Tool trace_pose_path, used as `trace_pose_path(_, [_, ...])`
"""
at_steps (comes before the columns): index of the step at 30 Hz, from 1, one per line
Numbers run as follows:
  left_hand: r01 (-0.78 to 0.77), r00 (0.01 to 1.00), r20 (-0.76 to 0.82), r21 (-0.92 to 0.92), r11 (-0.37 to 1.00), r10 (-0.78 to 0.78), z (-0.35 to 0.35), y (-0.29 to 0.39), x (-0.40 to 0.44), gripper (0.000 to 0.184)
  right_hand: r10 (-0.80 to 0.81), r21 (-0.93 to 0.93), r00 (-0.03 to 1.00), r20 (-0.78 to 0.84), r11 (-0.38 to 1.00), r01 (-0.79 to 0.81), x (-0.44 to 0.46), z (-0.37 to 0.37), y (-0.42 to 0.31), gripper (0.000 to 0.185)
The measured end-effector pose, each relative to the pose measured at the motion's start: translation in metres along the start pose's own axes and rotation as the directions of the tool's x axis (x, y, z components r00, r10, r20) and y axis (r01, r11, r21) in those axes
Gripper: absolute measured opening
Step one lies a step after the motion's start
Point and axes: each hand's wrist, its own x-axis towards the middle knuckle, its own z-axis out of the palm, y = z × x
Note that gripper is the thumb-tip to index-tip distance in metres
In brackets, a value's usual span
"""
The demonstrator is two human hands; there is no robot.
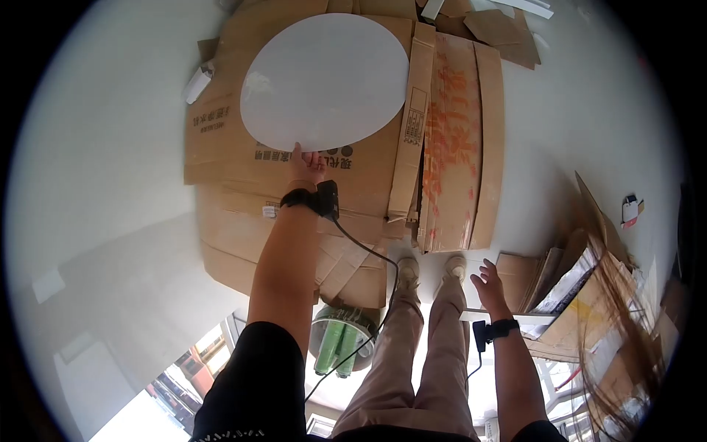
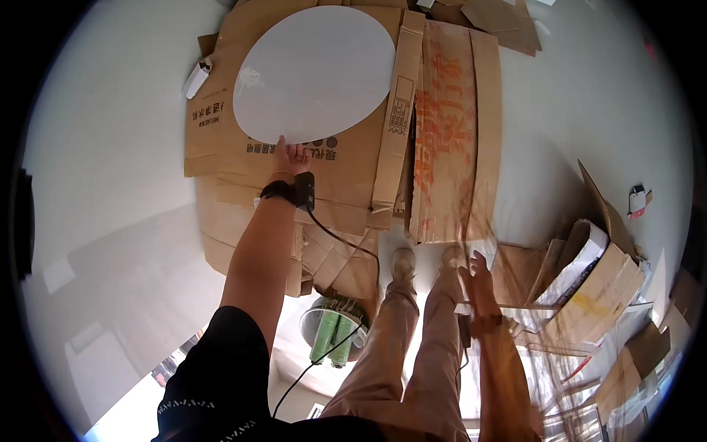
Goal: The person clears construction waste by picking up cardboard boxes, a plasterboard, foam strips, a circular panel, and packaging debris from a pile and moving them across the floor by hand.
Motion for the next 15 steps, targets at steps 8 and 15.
trace_pose_path(8, [-0.538, 0.842, 0.240, 0.307, 0.785, 0.483, 0.031, 0.035, -0.074, 0.026, -0.052, 0.054, 0.999, 0.009, 0.997, 0.051, 0.002, -0.008, -0.019, 0.053])
trace_pose_path(15, [-0.828, 0.550, 0.568, 0.463, 0.315, 0.612, 0.029, 0.001, -0.275, 0.018, -0.509, -0.020, 0.854, -0.105, 0.860, 0.510, -0.025, -0.013, -0.132, 0.065])
